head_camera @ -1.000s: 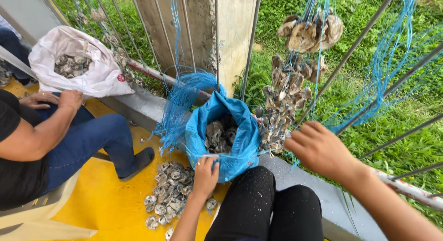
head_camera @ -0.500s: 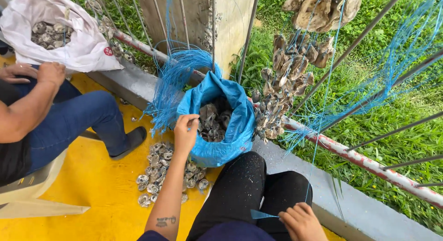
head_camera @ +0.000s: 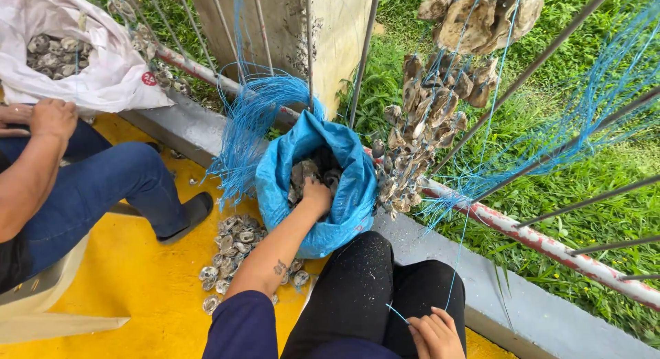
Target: Threading oyster shells onto strings for cultch in an outdoor farm setting.
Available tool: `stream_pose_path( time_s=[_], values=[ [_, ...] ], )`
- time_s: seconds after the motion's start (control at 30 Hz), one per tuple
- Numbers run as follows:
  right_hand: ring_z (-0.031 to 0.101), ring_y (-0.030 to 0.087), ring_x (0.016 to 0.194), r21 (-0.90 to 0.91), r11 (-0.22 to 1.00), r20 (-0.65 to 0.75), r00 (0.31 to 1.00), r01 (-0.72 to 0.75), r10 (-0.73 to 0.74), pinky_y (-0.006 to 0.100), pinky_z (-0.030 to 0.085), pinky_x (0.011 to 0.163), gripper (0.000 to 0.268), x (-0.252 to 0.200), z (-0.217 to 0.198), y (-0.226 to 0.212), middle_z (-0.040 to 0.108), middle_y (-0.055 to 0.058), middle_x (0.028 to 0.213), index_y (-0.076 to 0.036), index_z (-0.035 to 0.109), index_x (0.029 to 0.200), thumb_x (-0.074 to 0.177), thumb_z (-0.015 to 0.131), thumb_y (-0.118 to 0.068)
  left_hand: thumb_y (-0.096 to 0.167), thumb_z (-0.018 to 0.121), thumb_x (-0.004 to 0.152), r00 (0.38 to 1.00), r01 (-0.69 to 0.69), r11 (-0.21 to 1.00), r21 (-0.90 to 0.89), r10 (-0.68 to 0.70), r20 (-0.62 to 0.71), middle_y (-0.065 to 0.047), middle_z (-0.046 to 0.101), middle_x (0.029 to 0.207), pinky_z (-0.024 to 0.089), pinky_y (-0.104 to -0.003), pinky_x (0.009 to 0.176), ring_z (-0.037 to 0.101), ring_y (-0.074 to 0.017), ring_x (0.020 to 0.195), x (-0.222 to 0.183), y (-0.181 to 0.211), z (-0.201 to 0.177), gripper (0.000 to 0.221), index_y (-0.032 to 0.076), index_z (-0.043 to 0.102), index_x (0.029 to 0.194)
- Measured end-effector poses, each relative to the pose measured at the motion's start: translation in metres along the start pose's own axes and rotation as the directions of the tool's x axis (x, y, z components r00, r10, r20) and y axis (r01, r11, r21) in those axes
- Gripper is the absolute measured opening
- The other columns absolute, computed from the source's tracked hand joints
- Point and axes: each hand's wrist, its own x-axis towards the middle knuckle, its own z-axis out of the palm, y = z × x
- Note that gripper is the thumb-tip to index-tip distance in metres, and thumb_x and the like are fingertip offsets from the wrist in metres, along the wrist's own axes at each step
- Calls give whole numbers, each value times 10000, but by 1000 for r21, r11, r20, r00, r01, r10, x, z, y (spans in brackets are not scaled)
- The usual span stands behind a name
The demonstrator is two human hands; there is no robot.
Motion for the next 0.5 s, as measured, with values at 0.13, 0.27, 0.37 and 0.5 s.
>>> stream_pose_path(
  time_s=[0.13,0.27,0.37,0.5],
  values=[
    [695,164,729,13,999,24,999,-35,35,440,464,993,144,6,1,4,636,20,672,-86,751,897,755,759,-106,229,562,886,989,-5,995,103,20,-145,-131,716,1165,276,-647,1034,628,-323,1170,6,7,18,307,135,763,1099],
    [700,165,735,27,999,56,998,-32,30,433,472,982,135,14,4,-1,634,22,669,-83,748,897,767,768,-113,199,548,908,980,-139,990,26,141,-140,-125,762,1103,349,-571,1086,709,-303,1064,10,0,32,318,128,757,1137],
    [695,166,734,40,999,42,999,17,-18,427,477,974,138,15,8,-1,626,22,669,-85,748,901,770,771,-117,200,547,940,964,-209,977,-45,198,-177,-154,765,1105,467,-547,993,742,-323,1014,16,-2,40,305,106,746,1151],
    [692,159,726,66,996,18,998,52,-53,429,473,966,146,13,15,2,629,16,669,-80,747,913,772,765,-114,97,724,725,943,-293,887,-355,330,45,-216,700,1198,558,-477,880,686,-394,1099,1,-5,14,436,76,729,1160]
  ],
)
